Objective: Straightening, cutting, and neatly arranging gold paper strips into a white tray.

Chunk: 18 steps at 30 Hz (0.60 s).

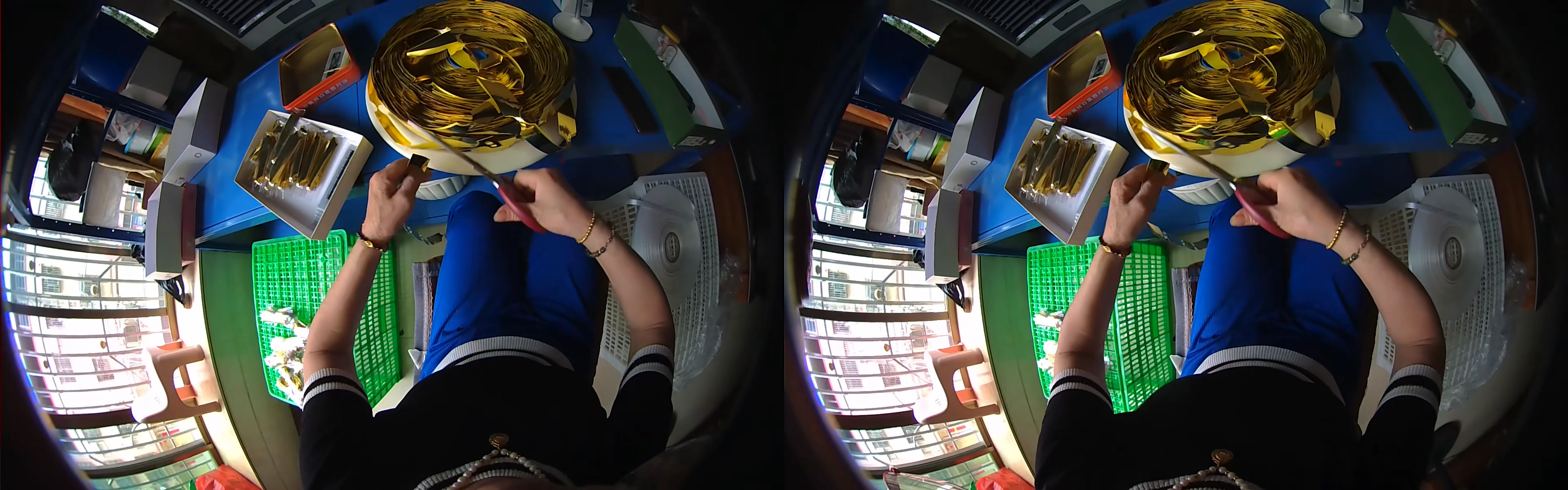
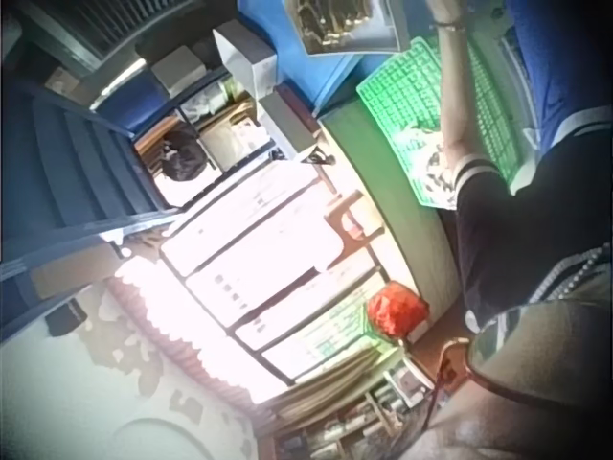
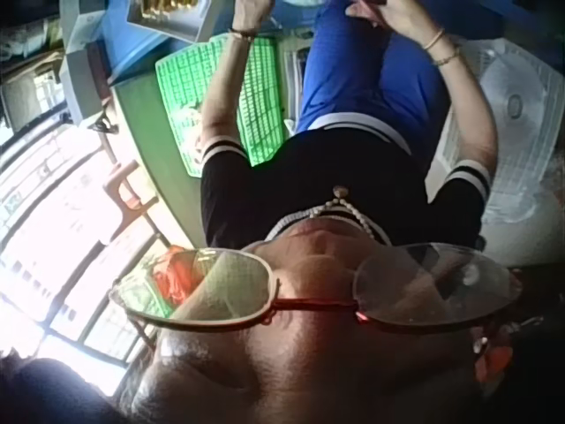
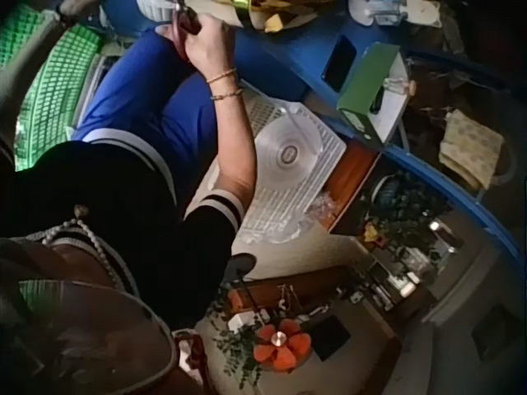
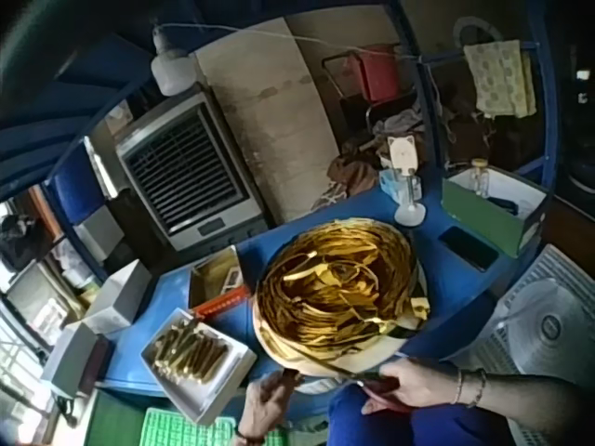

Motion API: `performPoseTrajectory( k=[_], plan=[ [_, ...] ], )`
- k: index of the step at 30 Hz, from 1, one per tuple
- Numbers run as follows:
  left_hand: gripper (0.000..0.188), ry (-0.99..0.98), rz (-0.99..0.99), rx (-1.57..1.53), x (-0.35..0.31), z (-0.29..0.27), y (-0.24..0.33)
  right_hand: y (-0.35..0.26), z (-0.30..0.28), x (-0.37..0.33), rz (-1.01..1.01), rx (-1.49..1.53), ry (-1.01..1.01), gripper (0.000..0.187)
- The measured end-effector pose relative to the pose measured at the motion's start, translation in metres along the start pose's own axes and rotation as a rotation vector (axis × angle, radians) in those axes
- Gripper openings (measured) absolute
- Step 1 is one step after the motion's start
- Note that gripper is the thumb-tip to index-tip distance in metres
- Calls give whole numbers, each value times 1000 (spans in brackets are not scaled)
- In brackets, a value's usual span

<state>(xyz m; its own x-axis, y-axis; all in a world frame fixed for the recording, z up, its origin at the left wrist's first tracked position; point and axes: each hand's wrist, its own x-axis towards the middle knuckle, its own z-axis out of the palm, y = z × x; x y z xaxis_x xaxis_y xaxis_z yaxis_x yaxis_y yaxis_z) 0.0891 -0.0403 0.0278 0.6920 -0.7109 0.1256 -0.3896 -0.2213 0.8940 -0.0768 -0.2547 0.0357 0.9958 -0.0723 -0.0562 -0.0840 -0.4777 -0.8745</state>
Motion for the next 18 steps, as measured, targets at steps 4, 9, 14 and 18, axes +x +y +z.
performPoseTrajectory(
  k=[4,9,14,18],
  plan=[
    [8,146,482,530,16,24,-11,-5,-35,28,-18,-110,341,15],
    [17,16,453,870,11,38,-33,-11,-65,61,-17,-525,549,26],
    [20,83,497,827,14,47,-28,3,-72,80,87,-779,556,27],
    [9,148,480,571,9,40,-2,-11,-66,75,113,-883,522,25]
  ],
)
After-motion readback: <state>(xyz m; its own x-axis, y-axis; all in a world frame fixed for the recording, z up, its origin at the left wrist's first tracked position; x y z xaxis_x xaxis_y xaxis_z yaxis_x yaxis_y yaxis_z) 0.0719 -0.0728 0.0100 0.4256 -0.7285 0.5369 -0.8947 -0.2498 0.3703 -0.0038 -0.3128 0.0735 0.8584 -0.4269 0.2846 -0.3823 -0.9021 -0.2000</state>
